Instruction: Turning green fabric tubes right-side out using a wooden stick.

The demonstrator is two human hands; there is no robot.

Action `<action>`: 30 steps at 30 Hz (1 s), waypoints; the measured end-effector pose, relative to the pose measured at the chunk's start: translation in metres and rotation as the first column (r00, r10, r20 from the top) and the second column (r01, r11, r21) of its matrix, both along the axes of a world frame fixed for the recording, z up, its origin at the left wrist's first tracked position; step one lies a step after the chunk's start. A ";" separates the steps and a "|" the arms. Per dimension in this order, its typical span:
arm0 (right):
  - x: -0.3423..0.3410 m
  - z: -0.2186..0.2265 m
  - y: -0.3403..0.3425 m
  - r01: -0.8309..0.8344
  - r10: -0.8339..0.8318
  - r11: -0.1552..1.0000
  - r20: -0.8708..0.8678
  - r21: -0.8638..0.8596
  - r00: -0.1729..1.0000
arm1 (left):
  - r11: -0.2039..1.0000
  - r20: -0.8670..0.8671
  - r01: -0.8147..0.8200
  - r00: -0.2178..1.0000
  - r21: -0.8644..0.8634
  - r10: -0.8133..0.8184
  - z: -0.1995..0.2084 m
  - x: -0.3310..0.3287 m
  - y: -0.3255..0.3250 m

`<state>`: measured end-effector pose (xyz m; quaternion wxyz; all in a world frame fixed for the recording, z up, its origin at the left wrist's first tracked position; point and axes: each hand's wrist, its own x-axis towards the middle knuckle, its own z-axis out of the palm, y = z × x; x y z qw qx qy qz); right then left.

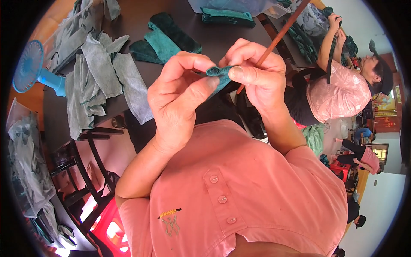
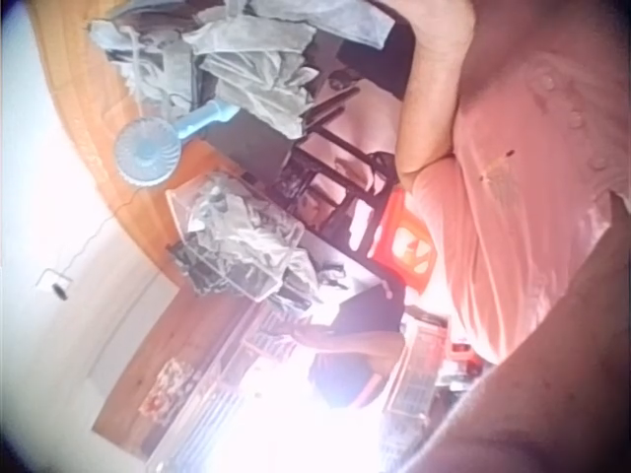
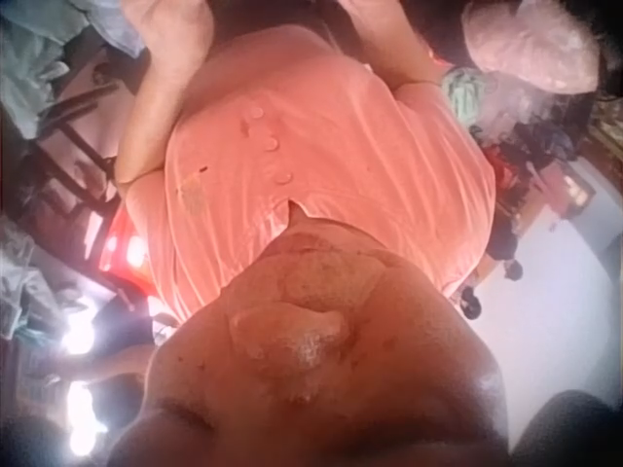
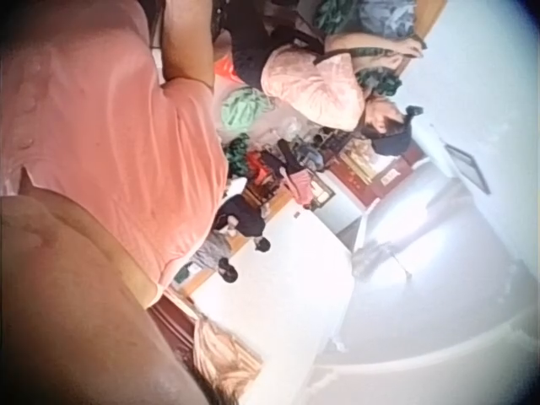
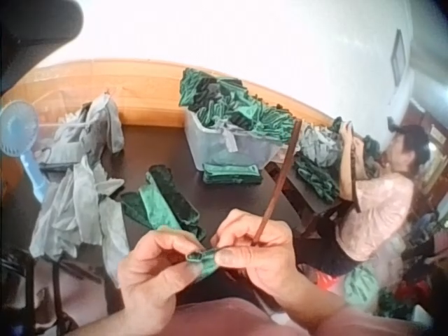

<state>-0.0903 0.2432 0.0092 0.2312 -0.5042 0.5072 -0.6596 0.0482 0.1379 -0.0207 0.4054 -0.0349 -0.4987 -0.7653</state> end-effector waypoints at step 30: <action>-0.006 -0.010 0.019 0.022 -0.037 0.998 0.257 0.057 0.966 | 0.945 0.180 -0.167 0.958 -0.280 0.222 0.006 -0.008 0.007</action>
